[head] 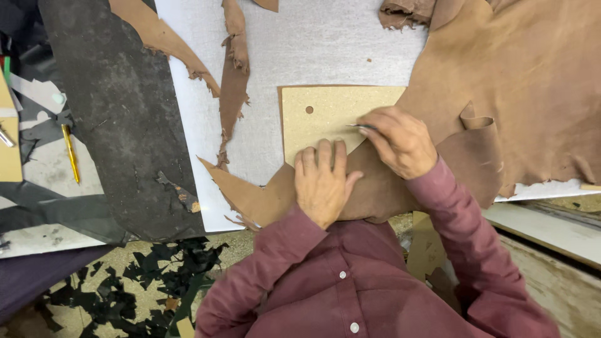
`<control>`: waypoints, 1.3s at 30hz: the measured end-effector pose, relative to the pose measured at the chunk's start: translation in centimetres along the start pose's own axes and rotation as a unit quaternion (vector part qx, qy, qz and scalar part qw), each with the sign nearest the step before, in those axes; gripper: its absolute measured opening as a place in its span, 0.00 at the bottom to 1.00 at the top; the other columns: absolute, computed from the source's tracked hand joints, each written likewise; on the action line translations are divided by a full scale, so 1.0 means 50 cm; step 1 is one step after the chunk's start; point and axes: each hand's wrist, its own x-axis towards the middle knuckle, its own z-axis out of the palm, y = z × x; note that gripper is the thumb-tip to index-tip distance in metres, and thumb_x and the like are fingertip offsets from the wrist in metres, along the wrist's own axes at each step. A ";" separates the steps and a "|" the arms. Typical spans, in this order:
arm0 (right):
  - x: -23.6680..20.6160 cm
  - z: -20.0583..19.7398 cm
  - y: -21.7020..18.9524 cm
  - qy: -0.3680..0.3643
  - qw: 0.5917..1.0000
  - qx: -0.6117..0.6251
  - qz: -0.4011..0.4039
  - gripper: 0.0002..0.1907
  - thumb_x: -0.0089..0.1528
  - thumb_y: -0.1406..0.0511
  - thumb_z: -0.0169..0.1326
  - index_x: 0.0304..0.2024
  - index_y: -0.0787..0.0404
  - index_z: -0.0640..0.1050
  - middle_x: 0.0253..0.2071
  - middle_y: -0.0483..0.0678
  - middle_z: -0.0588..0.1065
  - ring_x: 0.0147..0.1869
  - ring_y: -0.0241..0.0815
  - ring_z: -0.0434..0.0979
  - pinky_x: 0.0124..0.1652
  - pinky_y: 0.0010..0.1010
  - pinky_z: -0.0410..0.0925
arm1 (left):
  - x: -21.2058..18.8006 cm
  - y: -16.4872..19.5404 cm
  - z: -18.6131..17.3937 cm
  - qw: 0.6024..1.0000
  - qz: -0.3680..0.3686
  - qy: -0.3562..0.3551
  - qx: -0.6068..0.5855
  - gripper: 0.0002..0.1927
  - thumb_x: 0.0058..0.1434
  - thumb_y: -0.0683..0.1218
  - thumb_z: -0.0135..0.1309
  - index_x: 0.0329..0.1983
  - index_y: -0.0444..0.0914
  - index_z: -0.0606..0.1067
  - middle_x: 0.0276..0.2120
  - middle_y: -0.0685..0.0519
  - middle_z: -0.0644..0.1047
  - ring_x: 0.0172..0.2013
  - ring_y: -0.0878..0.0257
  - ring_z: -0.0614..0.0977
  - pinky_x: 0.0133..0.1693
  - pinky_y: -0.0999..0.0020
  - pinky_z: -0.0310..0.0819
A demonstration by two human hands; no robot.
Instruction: The person uses a utility knife to cut shapes from a large piece of brown leather using cardboard templates. They trace around the templates and cut out the pieces, then set them aside on the table.
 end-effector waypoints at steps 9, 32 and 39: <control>0.209 0.170 0.052 -0.241 0.875 -0.007 -0.420 0.16 0.57 0.65 0.61 0.48 0.59 0.82 0.47 0.46 0.79 0.48 0.42 0.78 0.46 0.34 0.72 | 0.002 0.072 0.051 0.986 -0.121 -0.101 0.064 0.56 0.55 0.84 0.38 0.63 0.33 0.71 0.58 0.47 0.67 0.60 0.37 0.64 0.65 0.24 0.47; 0.457 0.168 0.187 -0.278 0.755 -0.170 -0.568 0.16 0.53 0.65 0.61 0.44 0.59 0.83 0.44 0.43 0.81 0.46 0.39 0.79 0.46 0.31 0.73 | -0.006 0.059 0.064 0.985 -0.137 -0.047 0.090 0.60 0.57 0.82 0.43 0.73 0.29 0.60 0.63 0.36 0.61 0.60 0.37 0.64 0.65 0.25 0.49; 0.305 0.110 0.147 -0.170 0.944 -0.039 -0.279 0.09 0.70 0.66 0.61 0.50 0.64 0.81 0.44 0.50 0.80 0.40 0.41 0.80 0.36 0.31 0.74 | 0.026 0.045 0.011 0.983 -0.122 -0.065 0.121 0.40 0.65 0.65 0.50 0.71 0.33 0.65 0.56 0.41 0.67 0.56 0.40 0.67 0.62 0.33 0.58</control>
